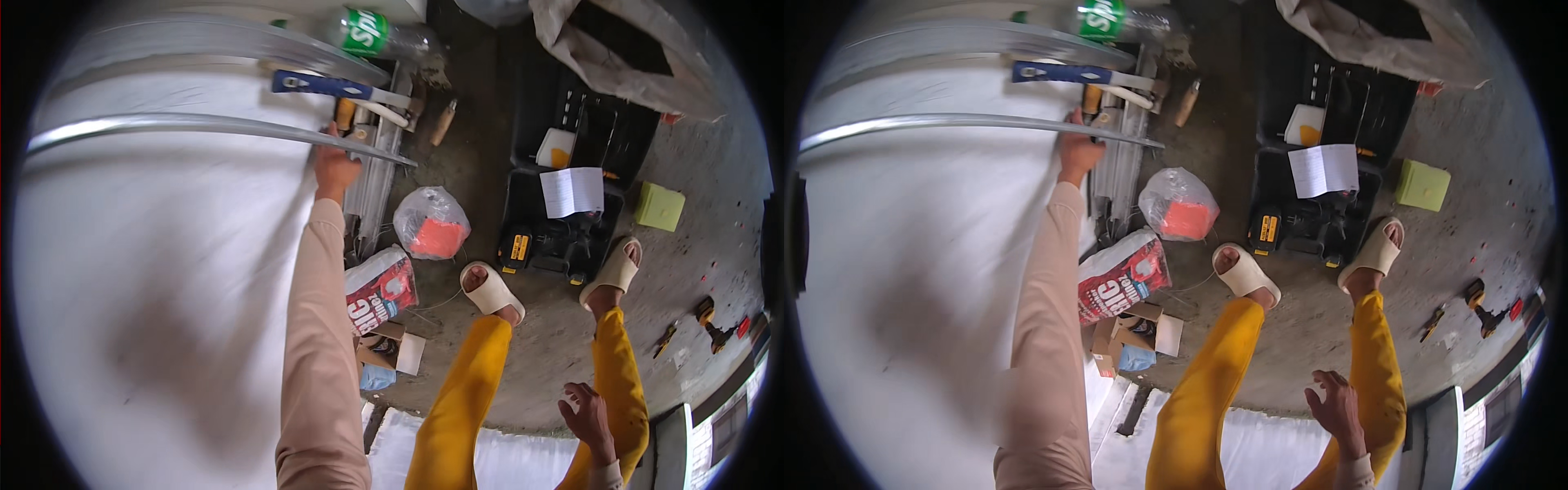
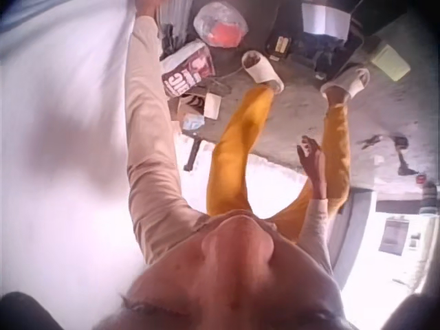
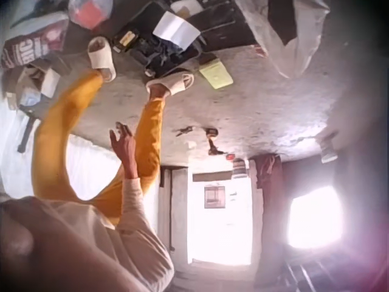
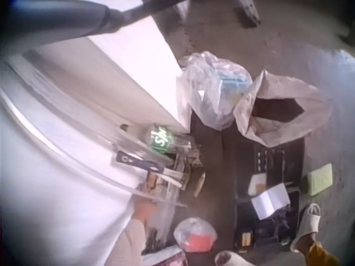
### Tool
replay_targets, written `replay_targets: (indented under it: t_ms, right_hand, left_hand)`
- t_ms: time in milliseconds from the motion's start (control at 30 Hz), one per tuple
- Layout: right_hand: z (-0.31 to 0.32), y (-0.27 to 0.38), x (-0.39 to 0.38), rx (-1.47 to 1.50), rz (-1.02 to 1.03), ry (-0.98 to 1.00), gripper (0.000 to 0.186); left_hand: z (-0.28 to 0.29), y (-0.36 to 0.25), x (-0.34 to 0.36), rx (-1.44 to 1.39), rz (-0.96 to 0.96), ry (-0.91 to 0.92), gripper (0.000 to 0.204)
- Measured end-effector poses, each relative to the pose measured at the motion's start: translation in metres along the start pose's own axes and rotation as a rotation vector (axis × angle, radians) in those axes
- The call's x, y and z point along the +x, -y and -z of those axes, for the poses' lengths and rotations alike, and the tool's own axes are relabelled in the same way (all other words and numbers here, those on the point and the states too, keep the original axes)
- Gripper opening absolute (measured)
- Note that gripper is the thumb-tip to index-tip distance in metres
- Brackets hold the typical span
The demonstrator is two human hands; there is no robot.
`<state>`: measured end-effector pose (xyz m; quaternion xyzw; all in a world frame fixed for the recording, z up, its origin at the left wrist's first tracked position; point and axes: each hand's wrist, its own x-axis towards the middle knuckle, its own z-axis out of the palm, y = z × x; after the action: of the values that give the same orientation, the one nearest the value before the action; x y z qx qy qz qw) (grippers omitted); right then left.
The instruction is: The person uses a hammer to knock out circular punch-outs from a yellow plastic fitting and then applies white tape around the edges of a red electrical box by hand.
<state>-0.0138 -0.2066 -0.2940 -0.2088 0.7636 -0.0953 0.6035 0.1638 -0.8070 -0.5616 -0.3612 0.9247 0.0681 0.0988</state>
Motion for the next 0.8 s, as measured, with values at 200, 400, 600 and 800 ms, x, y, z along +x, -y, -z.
replay_targets:
  t_ms: [200,400,600,800]
  right_hand:
    - [0.043,0.017,0.086,0.135,0.288,-0.110,0.018]
    - [0.064,0.154,0.337,0.047,0.913,-0.311,0.016]
    - [0.027,0.295,0.498,-0.046,0.948,-0.791,0.056]
    - [0.006,0.349,0.521,-0.033,0.562,-0.457,0.069]
  left_hand:
    - [-0.047,-0.033,0.034,-0.012,0.112,-0.028,0.088]
    - [-0.029,-0.025,0.038,0.156,0.111,0.071,0.075]
    - [-0.042,-0.020,0.053,0.168,-0.208,0.020,0.049]
    - [-0.047,0.013,0.061,0.313,-0.261,0.013,0.031]
